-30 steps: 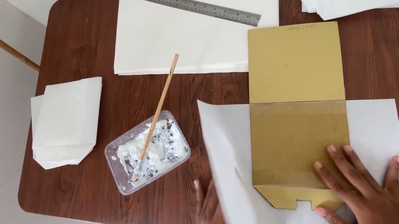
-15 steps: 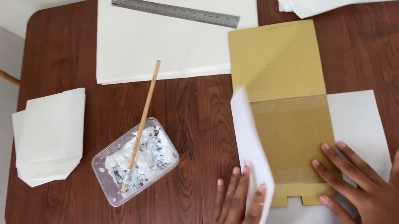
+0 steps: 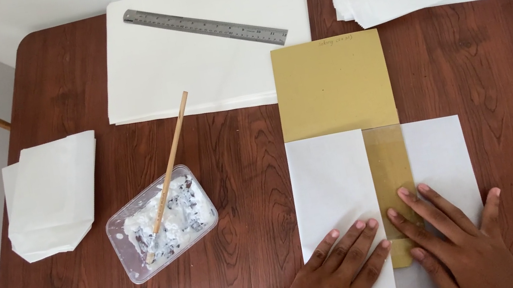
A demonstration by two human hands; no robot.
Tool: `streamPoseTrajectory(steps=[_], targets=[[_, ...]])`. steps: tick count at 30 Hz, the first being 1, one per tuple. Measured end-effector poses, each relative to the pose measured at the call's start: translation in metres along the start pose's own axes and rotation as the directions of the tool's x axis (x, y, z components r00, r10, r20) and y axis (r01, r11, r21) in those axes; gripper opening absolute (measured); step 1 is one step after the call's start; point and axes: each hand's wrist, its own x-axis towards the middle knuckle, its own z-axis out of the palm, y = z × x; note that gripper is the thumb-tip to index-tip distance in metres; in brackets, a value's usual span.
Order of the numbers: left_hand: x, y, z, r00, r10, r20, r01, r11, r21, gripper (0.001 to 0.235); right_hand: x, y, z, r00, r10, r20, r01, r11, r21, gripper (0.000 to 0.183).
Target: Folding and gluing paper sheets using a template and a brush to create handmade bags.
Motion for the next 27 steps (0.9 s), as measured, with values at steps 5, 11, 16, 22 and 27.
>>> streamPoseTrajectory(steps=[5, 11, 16, 22, 27], targets=[[0.000, 0.000, 0.007, 0.999, -0.002, 0.053, 0.012, 0.979, -0.204, 0.063, -0.004, 0.003, 0.004, 0.999, -0.003, 0.052, 0.008, 0.995, -0.104, 0.056], [0.000, -0.004, 0.008, 0.997, 0.047, 0.057, -0.042, 0.996, -0.075, 0.043, -0.003, 0.003, 0.004, 0.999, -0.005, 0.041, 0.009, 0.996, -0.083, 0.057], [0.013, -0.016, -0.008, 0.992, 0.120, 0.042, -0.113, 0.982, -0.153, 0.042, -0.002, 0.002, 0.001, 0.998, -0.004, 0.055, 0.009, 0.997, -0.077, 0.059], [0.030, -0.050, -0.026, 0.959, 0.270, 0.089, -0.252, 0.952, -0.175, 0.063, -0.001, 0.001, 0.000, 0.998, -0.001, 0.063, 0.007, 0.996, -0.092, 0.061], [0.043, -0.073, -0.033, 0.954, 0.297, 0.033, -0.275, 0.915, -0.294, 0.036, -0.001, 0.001, -0.002, 0.997, 0.003, 0.077, 0.004, 0.996, -0.093, 0.060]])
